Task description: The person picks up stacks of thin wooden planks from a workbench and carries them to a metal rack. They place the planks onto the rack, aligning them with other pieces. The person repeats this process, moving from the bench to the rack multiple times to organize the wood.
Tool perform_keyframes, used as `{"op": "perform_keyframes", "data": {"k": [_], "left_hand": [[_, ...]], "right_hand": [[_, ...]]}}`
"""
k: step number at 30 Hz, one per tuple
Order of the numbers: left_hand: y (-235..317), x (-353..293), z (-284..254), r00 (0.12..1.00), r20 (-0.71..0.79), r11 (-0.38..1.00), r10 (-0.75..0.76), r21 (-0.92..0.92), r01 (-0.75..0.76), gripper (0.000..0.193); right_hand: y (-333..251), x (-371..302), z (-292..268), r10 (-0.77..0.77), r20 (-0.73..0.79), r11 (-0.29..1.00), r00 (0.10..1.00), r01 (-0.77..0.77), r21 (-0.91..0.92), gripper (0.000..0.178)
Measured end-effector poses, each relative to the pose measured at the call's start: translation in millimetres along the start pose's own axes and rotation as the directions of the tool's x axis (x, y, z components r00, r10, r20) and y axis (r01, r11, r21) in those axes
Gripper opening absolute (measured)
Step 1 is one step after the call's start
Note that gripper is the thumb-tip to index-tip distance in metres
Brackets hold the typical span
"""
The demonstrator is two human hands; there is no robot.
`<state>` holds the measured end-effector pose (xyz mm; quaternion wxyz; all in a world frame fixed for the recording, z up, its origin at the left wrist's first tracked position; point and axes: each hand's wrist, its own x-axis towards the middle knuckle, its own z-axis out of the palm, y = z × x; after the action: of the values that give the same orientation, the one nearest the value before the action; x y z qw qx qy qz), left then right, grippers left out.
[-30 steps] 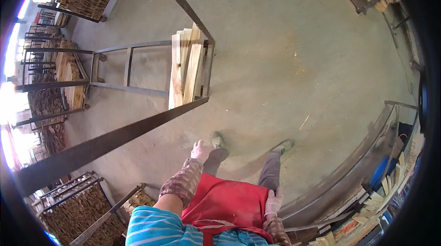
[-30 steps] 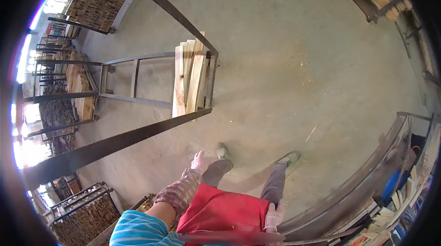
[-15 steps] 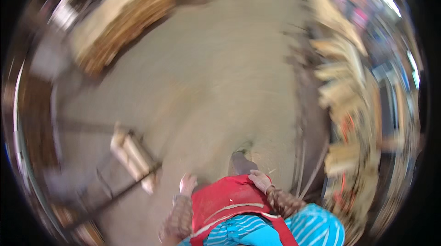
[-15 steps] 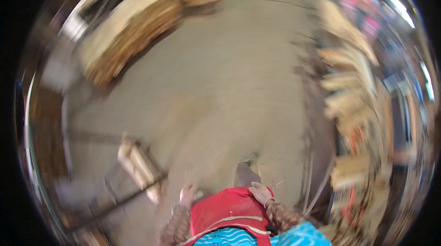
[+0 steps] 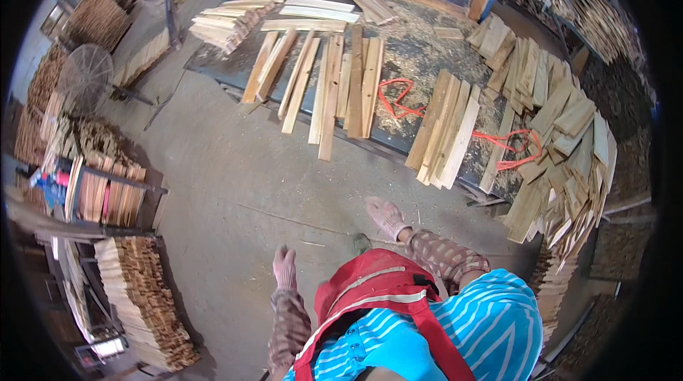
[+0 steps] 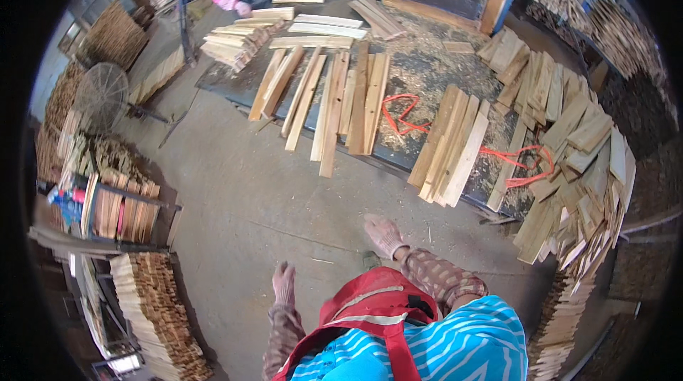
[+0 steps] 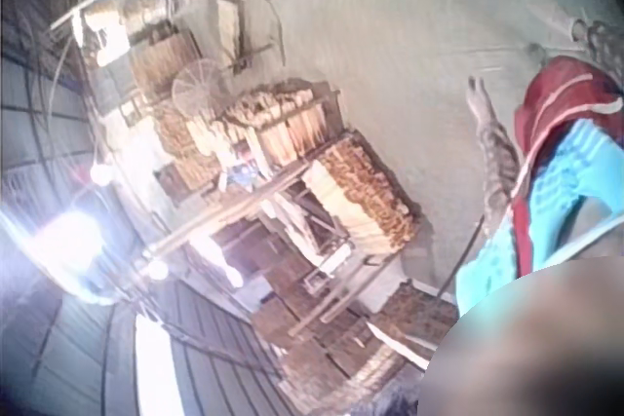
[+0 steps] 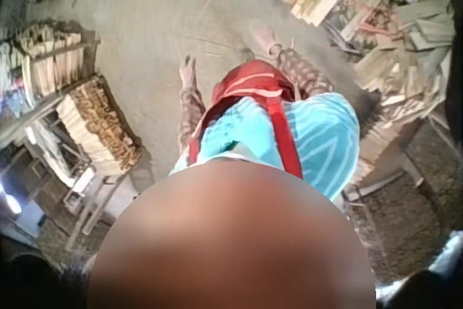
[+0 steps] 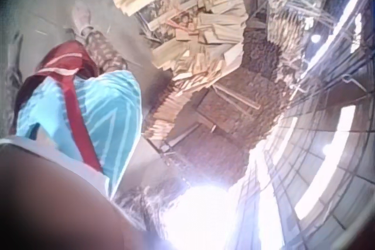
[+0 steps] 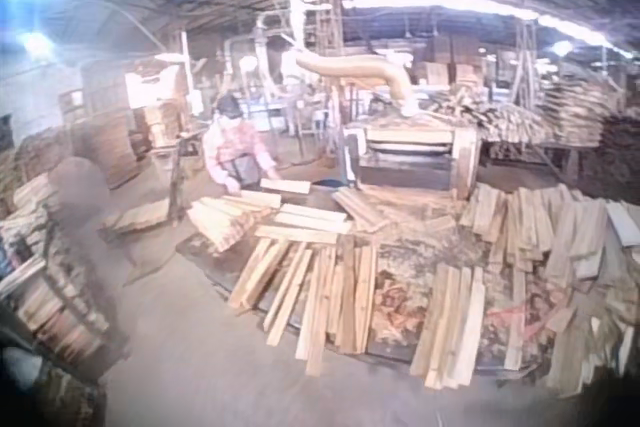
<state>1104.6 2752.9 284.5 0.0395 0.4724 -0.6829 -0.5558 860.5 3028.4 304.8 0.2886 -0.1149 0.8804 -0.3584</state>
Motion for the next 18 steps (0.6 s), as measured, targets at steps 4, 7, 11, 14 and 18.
{"op": "perform_keyframes", "data": {"k": [4, 7, 11, 14, 18], "left_hand": [[123, 95, 75, 0.967, 0.18, 0.982, 0.181, 0.023, -0.188, 0.057], [179, 150, 112, 0.942, 0.176, 0.937, 0.285, 0.155, -0.313, 0.067], [264, 185, 174, 0.919, 0.25, 0.809, 0.304, 0.442, -0.387, 0.087], [287, 241, 205, 0.884, 0.258, 0.702, 0.389, 0.538, -0.466, 0.096], [283, 258, 231, 0.881, 0.304, 0.633, 0.361, 0.614, -0.471, 0.106]], "right_hand": [[-18, 71, -9, -0.012, -0.183, 0.991, 0.983, 0.036, 0.13, 0.054], [-111, 125, -44, 0.067, -0.17, 0.993, 0.983, -0.083, -0.084, 0.067], [-114, 213, -43, -0.045, -0.47, 0.921, 0.881, -0.146, -0.362, 0.08], [-128, 270, -62, -0.03, -0.471, 0.877, 0.882, -0.203, -0.436, 0.08], [-106, 282, -74, 0.225, -0.476, 0.933, 0.85, -0.33, -0.147, 0.054]]}}
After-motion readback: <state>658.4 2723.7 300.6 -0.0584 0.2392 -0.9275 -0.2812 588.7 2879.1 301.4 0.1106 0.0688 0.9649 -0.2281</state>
